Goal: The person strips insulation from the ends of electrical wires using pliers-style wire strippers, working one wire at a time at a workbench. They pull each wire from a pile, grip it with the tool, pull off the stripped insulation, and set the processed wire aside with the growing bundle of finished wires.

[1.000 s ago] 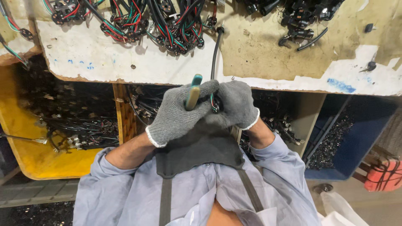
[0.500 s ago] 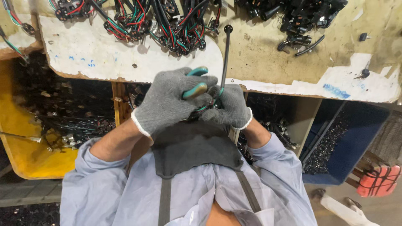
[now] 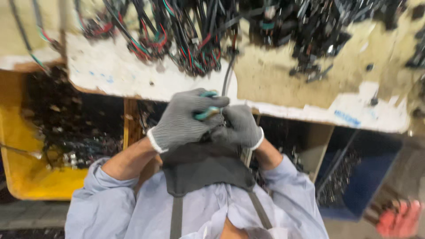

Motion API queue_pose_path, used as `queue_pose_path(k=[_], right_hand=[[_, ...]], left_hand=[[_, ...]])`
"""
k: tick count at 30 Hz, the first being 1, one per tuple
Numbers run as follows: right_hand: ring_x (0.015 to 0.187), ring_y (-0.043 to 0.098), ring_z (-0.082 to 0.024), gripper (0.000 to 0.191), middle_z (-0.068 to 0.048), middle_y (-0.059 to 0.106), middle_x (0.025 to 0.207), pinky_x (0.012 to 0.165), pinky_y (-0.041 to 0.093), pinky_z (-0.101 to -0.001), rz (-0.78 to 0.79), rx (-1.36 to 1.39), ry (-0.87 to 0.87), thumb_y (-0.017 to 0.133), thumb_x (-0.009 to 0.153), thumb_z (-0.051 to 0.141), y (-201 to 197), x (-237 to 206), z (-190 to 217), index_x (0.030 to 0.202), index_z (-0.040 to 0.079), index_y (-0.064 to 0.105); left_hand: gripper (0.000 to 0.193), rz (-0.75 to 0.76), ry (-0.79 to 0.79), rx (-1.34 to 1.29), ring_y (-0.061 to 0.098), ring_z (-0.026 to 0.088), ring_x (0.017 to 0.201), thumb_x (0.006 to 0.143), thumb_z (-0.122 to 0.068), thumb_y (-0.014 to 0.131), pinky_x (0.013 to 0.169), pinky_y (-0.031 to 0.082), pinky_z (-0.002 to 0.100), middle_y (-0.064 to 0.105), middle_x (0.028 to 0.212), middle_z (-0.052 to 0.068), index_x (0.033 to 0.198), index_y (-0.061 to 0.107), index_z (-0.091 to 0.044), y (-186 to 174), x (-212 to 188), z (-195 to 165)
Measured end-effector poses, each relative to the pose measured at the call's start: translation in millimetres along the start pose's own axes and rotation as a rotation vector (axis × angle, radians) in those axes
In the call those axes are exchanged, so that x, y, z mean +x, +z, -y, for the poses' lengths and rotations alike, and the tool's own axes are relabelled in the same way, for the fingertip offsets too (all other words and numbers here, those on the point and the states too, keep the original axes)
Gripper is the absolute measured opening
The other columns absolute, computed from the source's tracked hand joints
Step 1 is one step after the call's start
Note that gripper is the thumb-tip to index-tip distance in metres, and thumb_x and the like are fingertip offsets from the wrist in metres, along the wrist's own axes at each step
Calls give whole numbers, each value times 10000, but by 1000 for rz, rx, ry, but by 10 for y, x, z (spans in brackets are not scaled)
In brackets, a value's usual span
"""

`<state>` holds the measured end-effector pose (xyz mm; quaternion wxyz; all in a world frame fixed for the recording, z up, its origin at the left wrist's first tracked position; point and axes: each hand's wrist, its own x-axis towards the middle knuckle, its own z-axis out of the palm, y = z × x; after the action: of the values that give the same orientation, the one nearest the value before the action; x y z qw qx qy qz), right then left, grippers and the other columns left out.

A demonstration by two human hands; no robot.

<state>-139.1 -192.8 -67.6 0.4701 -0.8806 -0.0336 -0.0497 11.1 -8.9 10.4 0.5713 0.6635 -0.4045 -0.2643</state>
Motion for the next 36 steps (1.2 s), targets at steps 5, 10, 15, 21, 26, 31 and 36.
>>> queue_pose_path(k=[5,10,15,21,26,31,36], right_hand=[[648,619,-316,306,-62,594,716,613,458,-438,-60,-189,-187,760,881,411,-76,196,261,853,145,611],[625,611,-326,335,-66,610,701,558,452,-467,270,-385,-172,747,725,368,-59,395,428,926,114,661],[770,606,-290,139,-46,615,787,719,468,-493,509,-447,-373,720,840,325,-87,315,436,935,226,701],[956,568,-354,373,-156,610,975,957,439,-574,472,-226,-401,713,791,416,142,220,429,831,53,640],[1015,601,-322,234,-118,641,1063,972,474,-476,389,-169,-330,689,892,281,190,317,461,980,68,649],[949,642,-345,274,-130,664,1027,853,507,-455,204,-402,-82,759,918,252,-201,278,284,1070,63,632],[1015,671,-345,295,-138,700,1128,876,533,-441,-369,-624,115,795,948,180,-826,82,-93,1175,56,654]], left_hand=[[168,-395,89,-521,558,185,662,1011,-105,683,630,428,325,606,788,54,867,721,-26,-12,-173,67],[114,26,640,-43,669,261,896,953,-199,629,772,532,394,674,989,55,965,695,-106,389,-328,131],[146,386,746,-165,696,273,904,974,-228,708,784,553,391,685,981,73,1011,723,-88,400,-306,-223],[213,-547,105,666,727,287,914,999,-263,801,799,579,389,697,972,94,1067,756,-67,-530,-7,25],[253,-399,78,874,689,315,722,875,-294,845,597,540,422,672,868,140,935,760,-63,-228,492,601],[333,-254,108,1120,668,331,609,835,-394,843,494,505,456,667,793,153,770,747,-82,-111,1085,737],[236,-402,200,713,684,337,728,931,-267,771,664,554,459,663,809,151,834,742,-54,-108,931,458]])
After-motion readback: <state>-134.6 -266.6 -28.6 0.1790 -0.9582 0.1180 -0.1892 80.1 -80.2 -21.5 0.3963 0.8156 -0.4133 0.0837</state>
